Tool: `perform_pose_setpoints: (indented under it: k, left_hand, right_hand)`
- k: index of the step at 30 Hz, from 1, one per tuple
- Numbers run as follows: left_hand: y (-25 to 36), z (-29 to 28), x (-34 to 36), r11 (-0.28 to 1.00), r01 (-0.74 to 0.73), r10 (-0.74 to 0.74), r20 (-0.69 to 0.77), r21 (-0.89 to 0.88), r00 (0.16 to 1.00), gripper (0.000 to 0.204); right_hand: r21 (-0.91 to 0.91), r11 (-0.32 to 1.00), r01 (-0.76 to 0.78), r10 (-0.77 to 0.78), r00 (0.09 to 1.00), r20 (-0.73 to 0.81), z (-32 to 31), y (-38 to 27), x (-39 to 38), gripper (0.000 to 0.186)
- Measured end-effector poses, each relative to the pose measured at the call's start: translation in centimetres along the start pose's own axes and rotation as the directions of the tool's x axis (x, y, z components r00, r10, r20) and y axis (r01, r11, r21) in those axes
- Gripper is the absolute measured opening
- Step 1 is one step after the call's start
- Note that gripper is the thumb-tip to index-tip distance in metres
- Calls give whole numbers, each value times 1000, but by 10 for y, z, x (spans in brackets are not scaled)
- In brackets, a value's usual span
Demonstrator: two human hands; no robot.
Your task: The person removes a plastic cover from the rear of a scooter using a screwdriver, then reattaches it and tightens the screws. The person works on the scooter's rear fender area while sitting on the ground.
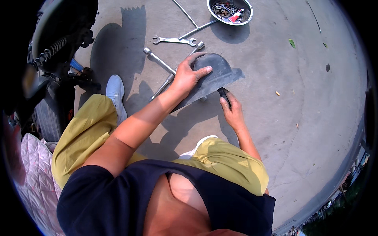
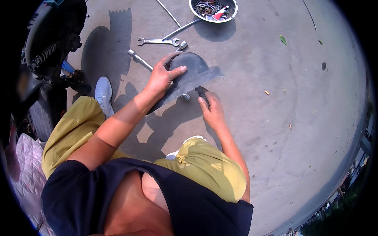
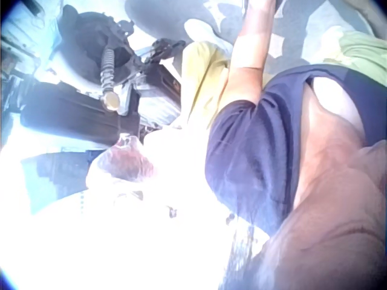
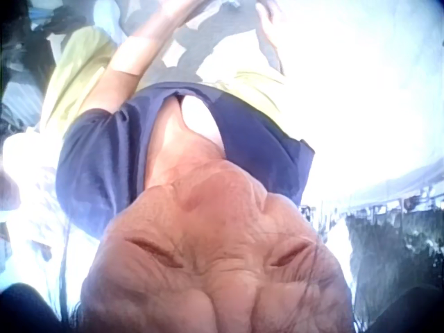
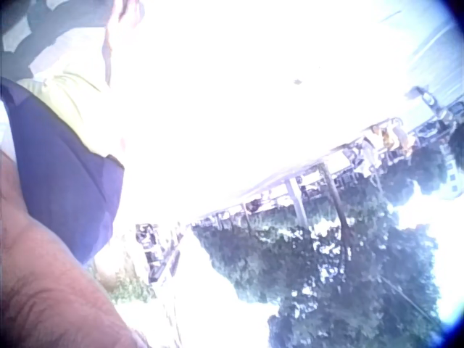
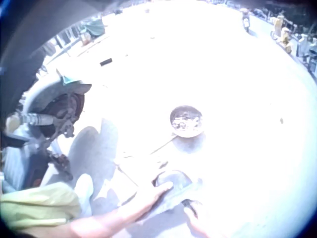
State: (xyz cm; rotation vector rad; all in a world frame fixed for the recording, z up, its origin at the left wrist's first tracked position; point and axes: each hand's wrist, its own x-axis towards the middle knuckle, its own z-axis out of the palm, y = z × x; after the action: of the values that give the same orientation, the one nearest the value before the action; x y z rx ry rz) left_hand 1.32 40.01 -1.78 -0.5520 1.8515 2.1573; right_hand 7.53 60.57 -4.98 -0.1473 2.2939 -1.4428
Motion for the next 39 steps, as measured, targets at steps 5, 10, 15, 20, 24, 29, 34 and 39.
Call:
perform_pose_setpoints:
  k: [5,10,15,20,24,29,34,39]
  left_hand:
    - [-13,-14,12,991,69,-82,-107,-116,991,49]
    - [-34,-33,33,884,243,-300,-88,-399,950,38]
    - [-22,-31,15,346,553,-504,347,-758,791,27]
    - [-37,-36,6,383,703,-505,501,-599,703,27]
    - [-59,-40,10,351,789,-551,570,-504,609,31]
    - [-89,-54,19,353,813,-553,598,-463,580,37]
    - [-93,-51,16,347,756,-463,599,-555,653,38]
    - [-60,-28,4,369,714,-430,572,-595,699,34]
  right_hand:
    - [159,957,-241,230,969,86,-12,-14,-12,40]
    - [406,841,-358,358,930,81,-20,-6,-20,38]
    - [724,655,-217,358,933,-43,-13,0,-8,34]
    - [859,499,-117,294,955,-41,-15,-19,8,40]
    - [833,531,-157,298,954,-10,-21,-34,13,41]
    - [856,491,-166,291,956,18,-27,-42,11,40]
    - [894,411,-177,264,962,69,-32,-34,10,37]
    - [920,354,-169,257,963,78,-37,-29,10,38]
